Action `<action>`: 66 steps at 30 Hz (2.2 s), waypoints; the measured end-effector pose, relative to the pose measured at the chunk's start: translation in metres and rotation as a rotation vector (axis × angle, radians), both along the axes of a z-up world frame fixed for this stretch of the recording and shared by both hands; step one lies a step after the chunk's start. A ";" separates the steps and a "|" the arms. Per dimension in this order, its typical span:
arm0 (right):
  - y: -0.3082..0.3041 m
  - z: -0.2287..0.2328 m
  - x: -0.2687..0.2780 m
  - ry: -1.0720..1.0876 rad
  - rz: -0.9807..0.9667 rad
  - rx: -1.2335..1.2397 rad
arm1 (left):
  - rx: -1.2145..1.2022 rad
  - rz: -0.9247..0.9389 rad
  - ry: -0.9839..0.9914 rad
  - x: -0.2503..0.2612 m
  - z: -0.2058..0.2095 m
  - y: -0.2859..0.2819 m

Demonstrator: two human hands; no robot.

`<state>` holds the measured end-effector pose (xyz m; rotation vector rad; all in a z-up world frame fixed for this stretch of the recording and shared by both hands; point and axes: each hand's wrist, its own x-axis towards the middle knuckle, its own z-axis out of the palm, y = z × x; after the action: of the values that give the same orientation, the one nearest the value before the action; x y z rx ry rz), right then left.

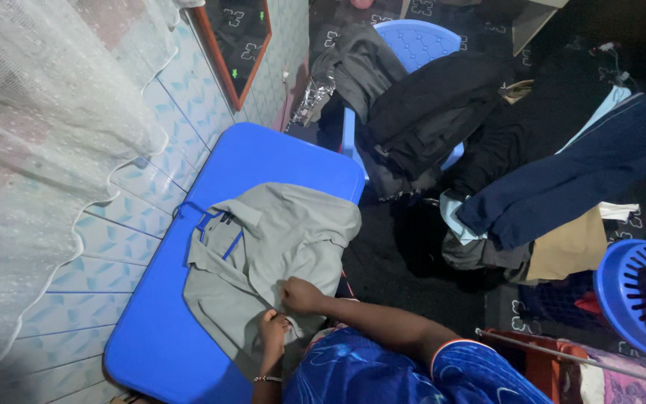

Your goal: The person removes a shirt from a hanger, buttons the front by hand on a table, and then repeats the process with a second shirt.

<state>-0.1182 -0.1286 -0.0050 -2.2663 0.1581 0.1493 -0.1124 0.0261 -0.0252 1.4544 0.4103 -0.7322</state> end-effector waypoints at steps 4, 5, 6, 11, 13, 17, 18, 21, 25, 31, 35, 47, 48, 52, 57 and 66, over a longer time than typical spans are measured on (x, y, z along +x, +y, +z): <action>-0.002 0.002 -0.009 0.102 0.141 -0.009 | -0.161 0.117 0.100 -0.003 -0.008 0.006; -0.002 0.002 -0.012 0.150 0.138 0.032 | -0.158 0.116 0.100 -0.004 -0.008 0.008; -0.003 0.002 -0.013 0.196 0.136 0.072 | -0.154 0.142 0.145 -0.003 -0.007 0.008; 0.000 -0.002 -0.019 0.228 0.069 0.224 | -0.165 0.102 0.130 -0.002 0.008 0.006; 0.003 -0.002 -0.019 0.184 0.038 0.223 | -0.098 0.073 0.111 -0.002 0.009 0.006; 0.009 0.008 -0.020 0.192 -0.081 0.146 | -0.134 0.077 -0.005 -0.008 0.006 0.005; 0.010 0.015 -0.020 0.252 -0.117 0.101 | -0.064 0.062 -0.053 -0.009 0.007 0.003; 0.010 0.035 -0.020 0.410 -0.112 0.090 | 0.203 -0.033 -0.182 -0.010 0.020 -0.003; 0.013 0.030 -0.019 0.323 -0.072 0.068 | 0.477 -0.146 -0.439 -0.006 0.029 -0.007; 0.012 0.000 -0.016 0.150 -0.095 0.017 | 0.590 -0.175 -0.692 -0.006 0.030 -0.006; 0.012 -0.004 -0.018 0.109 -0.091 0.100 | 0.633 -0.234 -0.754 -0.008 0.030 0.000; 0.011 -0.005 -0.018 0.113 -0.104 0.093 | 0.493 -0.177 -0.563 -0.003 0.028 -0.005; 0.012 -0.005 -0.019 0.156 -0.123 0.100 | 0.424 -0.151 -0.479 -0.004 0.028 -0.006; 0.007 -0.006 -0.019 0.149 -0.169 0.148 | 0.128 0.001 -0.219 -0.004 0.028 -0.009; 0.006 -0.005 -0.019 0.174 -0.131 0.147 | 0.336 -0.118 -0.281 -0.004 0.027 -0.005; 0.005 0.003 -0.015 0.366 -0.091 0.158 | 0.643 -0.200 -0.671 -0.017 0.027 0.002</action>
<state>-0.1332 -0.1236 -0.0015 -2.0523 0.4268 0.5107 -0.1291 0.0284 0.0019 2.2595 -0.0389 -0.2219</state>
